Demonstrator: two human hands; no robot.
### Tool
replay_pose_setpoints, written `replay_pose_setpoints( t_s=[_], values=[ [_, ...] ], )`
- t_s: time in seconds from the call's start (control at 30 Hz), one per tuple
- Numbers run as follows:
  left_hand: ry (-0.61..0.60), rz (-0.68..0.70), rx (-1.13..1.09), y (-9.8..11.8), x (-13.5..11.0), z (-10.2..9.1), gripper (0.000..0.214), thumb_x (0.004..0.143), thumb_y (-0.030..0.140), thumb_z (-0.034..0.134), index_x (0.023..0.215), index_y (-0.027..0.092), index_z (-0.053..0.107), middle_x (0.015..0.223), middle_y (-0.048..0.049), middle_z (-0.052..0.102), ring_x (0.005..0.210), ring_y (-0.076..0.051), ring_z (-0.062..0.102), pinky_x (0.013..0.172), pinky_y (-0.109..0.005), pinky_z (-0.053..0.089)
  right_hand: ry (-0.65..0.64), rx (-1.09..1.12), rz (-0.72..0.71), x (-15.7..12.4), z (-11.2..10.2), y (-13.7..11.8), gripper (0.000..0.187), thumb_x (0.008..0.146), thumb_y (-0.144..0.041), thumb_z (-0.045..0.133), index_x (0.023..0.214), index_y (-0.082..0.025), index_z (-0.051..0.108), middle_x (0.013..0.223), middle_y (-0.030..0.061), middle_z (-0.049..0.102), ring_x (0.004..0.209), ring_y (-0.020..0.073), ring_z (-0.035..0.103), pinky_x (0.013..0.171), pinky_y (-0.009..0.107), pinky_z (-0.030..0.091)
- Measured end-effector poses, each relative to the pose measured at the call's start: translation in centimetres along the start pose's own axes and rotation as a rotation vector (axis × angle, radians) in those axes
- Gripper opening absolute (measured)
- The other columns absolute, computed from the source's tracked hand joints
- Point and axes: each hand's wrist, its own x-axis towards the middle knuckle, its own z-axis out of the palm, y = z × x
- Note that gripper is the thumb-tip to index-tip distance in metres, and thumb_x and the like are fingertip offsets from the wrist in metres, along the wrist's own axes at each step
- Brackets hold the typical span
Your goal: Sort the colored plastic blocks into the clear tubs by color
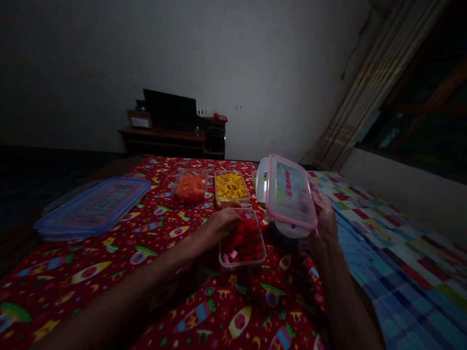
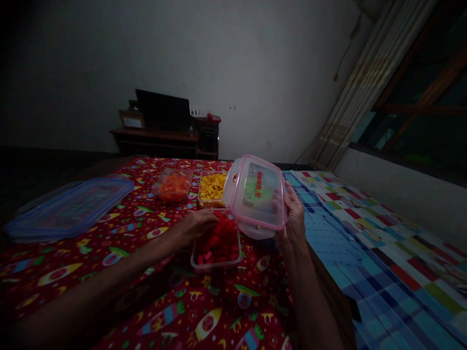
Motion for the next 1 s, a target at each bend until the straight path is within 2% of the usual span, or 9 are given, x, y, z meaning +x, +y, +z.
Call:
replay_pose_setpoints(
  t_s=[0.1, 0.23, 0.4, 0.5, 0.57, 0.7, 0.83, 1.0],
  values=[
    [0.001, 0.071, 0.005, 0.1, 0.7, 0.8, 0.027, 0.087, 0.014, 0.043, 0.094, 0.018, 0.069, 0.092, -0.0071, 0.07, 0.086, -0.018, 0.063, 0.081, -0.032, 0.05, 0.003, 0.007, 0.026, 0.1, 0.1, 0.3, 0.038, 0.073, -0.021, 0.069, 0.109, -0.023, 0.06, 0.094, -0.0031, 0.069, 0.076, 0.0098, 0.067, 0.066, 0.02, 0.058],
    [-0.037, 0.104, 0.064, -0.5, 1.7, 1.3, 0.026, 0.086, 0.014, 0.046, 0.094, 0.018, 0.07, 0.097, -0.0089, 0.07, 0.097, -0.02, 0.062, 0.09, -0.035, 0.048, 0.007, -0.006, 0.04, 0.3, 0.3, 0.5, 0.043, 0.071, -0.022, 0.07, 0.112, -0.023, 0.058, 0.087, -0.0044, 0.069, 0.065, 0.0084, 0.065, 0.058, 0.018, 0.057],
    [-0.084, 0.033, 0.172, 0.6, 2.6, 1.5, 0.027, 0.089, 0.016, 0.046, 0.104, 0.019, 0.068, 0.114, -0.0099, 0.067, 0.112, -0.024, 0.057, 0.1, -0.042, 0.043, 0.046, -0.001, 0.059, 0.2, 0.7, 0.5, 0.046, 0.07, -0.02, 0.069, 0.114, -0.024, 0.057, 0.085, -0.0047, 0.069, 0.061, 0.0084, 0.064, 0.055, 0.019, 0.056],
    [-0.161, 0.041, 0.166, 1.7, 1.1, 1.7, 0.033, 0.093, 0.02, 0.04, 0.117, 0.016, 0.062, 0.122, -0.0119, 0.063, 0.115, -0.022, 0.056, 0.101, -0.038, 0.043, 0.07, 0.031, 0.091, -0.2, 0.7, 0.2, 0.046, 0.071, -0.018, 0.069, 0.115, -0.024, 0.056, 0.083, -0.0051, 0.068, 0.058, 0.0076, 0.063, 0.051, 0.017, 0.055],
    [-0.182, 0.095, 0.195, 2.4, -0.7, 1.6, 0.035, 0.095, 0.023, 0.041, 0.125, 0.018, 0.057, 0.132, -0.0114, 0.057, 0.124, -0.023, 0.05, 0.107, -0.04, 0.038, 0.06, 0.039, 0.096, -0.5, 0.5, -0.1, 0.045, 0.071, -0.018, 0.069, 0.113, -0.024, 0.056, 0.08, -0.0054, 0.067, 0.057, 0.0069, 0.062, 0.049, 0.015, 0.053],
    [-0.182, 0.135, 0.254, 3.0, -2.9, 1.0, 0.034, 0.096, 0.027, 0.041, 0.123, 0.024, 0.06, 0.137, -0.0066, 0.054, 0.13, -0.023, 0.045, 0.113, -0.042, 0.029, 0.064, 0.036, 0.084, -0.7, 0.1, -0.3, 0.041, 0.072, -0.018, 0.069, 0.111, -0.024, 0.056, 0.081, -0.0051, 0.067, 0.061, 0.0073, 0.063, 0.051, 0.015, 0.053],
    [-0.232, 0.124, 0.279, 1.9, -1.6, 0.7, 0.035, 0.096, 0.027, 0.04, 0.124, 0.026, 0.059, 0.139, -0.0064, 0.053, 0.129, -0.023, 0.046, 0.11, -0.042, 0.032, 0.024, -0.006, 0.075, -0.5, 0.1, -0.1, 0.044, 0.071, -0.021, 0.07, 0.113, -0.024, 0.056, 0.083, -0.0053, 0.067, 0.06, 0.0068, 0.062, 0.052, 0.015, 0.054],
    [-0.158, 0.006, 0.384, 0.0, 0.2, 1.4, 0.035, 0.096, 0.026, 0.038, 0.123, 0.02, 0.058, 0.138, -0.0123, 0.052, 0.133, -0.03, 0.04, 0.111, -0.053, 0.027, 0.0, -0.038, 0.072, -0.6, 0.3, 0.1, 0.049, 0.072, -0.022, 0.07, 0.117, -0.026, 0.054, 0.082, -0.0058, 0.067, 0.061, 0.0079, 0.063, 0.055, 0.017, 0.054]
  ],
)
